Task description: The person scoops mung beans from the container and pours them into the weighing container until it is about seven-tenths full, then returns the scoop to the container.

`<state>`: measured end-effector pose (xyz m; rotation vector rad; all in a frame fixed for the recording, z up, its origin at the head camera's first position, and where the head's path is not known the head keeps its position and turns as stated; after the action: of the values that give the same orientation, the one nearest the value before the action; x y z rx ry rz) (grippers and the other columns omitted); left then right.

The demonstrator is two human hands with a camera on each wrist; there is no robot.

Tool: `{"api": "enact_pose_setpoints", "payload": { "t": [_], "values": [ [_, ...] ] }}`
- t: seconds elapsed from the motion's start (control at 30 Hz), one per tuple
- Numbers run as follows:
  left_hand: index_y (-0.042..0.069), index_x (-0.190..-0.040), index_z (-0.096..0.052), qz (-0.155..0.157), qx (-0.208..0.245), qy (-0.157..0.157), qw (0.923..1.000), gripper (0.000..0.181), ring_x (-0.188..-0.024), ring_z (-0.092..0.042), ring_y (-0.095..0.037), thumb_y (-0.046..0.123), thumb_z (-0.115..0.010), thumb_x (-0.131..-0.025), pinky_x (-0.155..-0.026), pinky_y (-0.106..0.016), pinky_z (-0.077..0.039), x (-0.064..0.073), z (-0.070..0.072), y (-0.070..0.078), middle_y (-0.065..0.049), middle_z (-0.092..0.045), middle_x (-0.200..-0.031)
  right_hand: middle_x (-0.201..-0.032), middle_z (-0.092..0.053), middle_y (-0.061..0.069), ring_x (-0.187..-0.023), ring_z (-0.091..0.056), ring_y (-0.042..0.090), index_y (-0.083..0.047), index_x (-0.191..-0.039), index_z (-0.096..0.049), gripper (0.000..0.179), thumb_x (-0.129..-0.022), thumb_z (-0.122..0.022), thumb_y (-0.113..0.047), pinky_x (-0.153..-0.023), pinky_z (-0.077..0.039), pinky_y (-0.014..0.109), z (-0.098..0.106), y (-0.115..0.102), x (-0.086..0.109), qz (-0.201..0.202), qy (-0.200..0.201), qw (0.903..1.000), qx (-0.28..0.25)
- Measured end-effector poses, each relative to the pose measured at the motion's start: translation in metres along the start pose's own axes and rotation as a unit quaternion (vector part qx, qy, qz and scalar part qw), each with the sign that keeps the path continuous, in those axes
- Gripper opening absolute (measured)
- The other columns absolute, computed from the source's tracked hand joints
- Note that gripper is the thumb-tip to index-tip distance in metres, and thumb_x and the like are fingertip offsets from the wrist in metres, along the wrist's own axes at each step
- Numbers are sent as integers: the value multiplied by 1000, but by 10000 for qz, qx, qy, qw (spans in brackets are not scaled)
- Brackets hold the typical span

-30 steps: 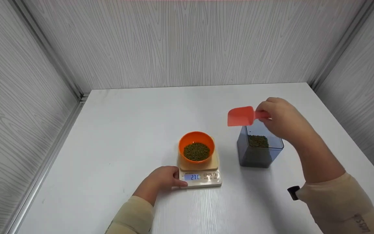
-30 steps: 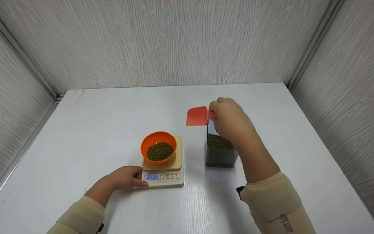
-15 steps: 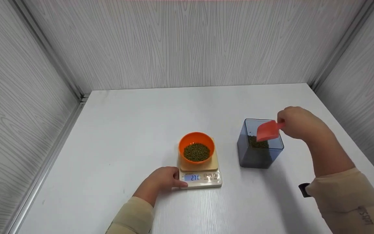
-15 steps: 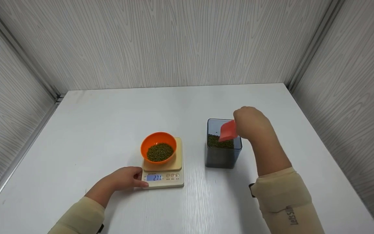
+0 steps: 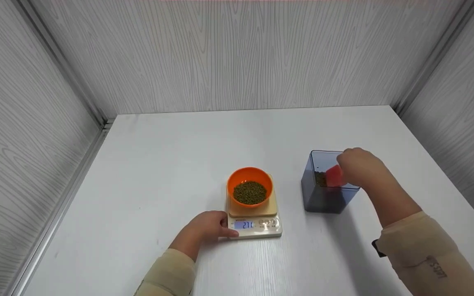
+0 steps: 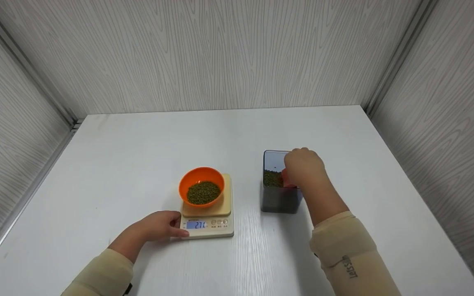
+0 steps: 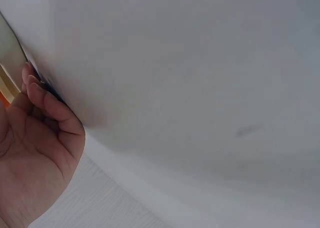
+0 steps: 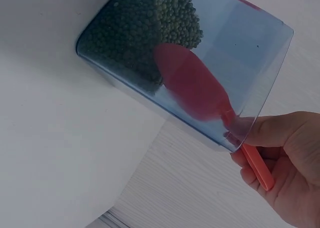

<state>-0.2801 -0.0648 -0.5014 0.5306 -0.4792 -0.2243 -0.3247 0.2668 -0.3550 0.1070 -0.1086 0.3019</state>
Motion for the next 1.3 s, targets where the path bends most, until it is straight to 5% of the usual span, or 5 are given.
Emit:
{"api": "enact_pose_setpoints", "payload": {
  "t": [0.27, 0.8, 1.3],
  "values": [
    [14, -72, -50, -30, 12, -15, 10000, 42, -67, -45, -15, 49, -73, -70, -62, -31, -33, -1, 0, 0, 3, -45, -65, -75, -57, 10, -71, -49, 24, -1, -89, -65, 16, -75, -60, 7, -63, -46, 37, -3, -3, -7, 147, -186, 9986, -466],
    [13, -71, -49, -20, -17, -22, 10000, 43, -66, -44, -16, 49, -73, -70, -61, -31, -33, 2, 3, 2, 3, -44, -65, -70, -54, 3, -68, -48, 19, -6, -82, -64, 8, -80, -57, -2, -61, -40, 31, -29, -3, -19, 525, -608, 9873, -1370],
    [13, -73, -50, 41, 18, -107, 9999, 43, -68, -45, -16, 49, -72, -71, -61, -31, -33, 1, 2, 3, 2, -44, -65, -75, -58, 0, -72, -51, 19, -9, -84, -67, 6, -83, -62, -4, -66, -45, 33, -25, 15, -12, 649, -165, 9805, -1848]
  ]
}}
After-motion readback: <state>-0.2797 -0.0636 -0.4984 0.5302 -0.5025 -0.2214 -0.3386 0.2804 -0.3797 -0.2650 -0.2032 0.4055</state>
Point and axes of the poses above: each hand's wrist, its own x-axis away from the middle knuckle, its own z-axis out of the back of the hand, y = z × x, the point moved 5 cm from there along -x, towards the middle knuckle
